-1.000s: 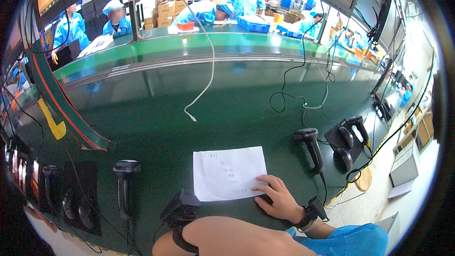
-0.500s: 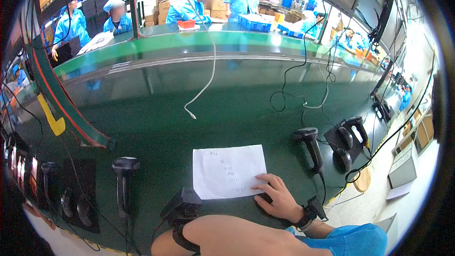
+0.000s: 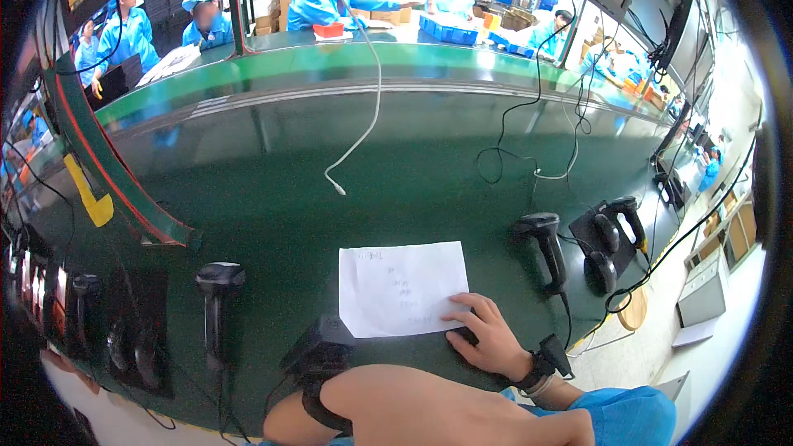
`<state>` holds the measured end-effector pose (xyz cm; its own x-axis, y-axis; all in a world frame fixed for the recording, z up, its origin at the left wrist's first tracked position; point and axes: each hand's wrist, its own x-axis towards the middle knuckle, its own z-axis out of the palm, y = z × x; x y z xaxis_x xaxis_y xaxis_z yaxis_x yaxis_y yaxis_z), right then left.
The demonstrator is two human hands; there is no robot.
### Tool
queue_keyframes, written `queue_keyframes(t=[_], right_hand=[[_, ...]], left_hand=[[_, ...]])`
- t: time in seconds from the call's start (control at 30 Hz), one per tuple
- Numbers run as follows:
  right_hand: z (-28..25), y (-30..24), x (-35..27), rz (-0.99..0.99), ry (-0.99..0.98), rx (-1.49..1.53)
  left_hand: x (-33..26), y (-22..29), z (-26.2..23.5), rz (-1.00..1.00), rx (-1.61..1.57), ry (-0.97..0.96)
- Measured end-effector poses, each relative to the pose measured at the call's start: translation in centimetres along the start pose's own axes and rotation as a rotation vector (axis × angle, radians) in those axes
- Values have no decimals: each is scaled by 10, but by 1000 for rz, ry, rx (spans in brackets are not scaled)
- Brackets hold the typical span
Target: The recorder uses a mouse and keyboard to interact with industrial monitoring software on a dual-monitor setup while observing a production line.
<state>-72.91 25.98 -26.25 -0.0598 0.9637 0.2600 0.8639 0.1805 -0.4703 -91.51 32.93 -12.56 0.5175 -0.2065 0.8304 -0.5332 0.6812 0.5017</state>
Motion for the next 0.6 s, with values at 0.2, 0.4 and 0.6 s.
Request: queue_keyframes(t=[0.2,0.4,0.6], right_hand=[[0,1,0,2,-9,0],[-1,0,0,15,-8,4],[1,1,1,-2,3,15]], left_hand=[[3,4,0,2,-45,31],[6,6,-6,55,27,-34],[1,14,-10,-71,93,-53]])
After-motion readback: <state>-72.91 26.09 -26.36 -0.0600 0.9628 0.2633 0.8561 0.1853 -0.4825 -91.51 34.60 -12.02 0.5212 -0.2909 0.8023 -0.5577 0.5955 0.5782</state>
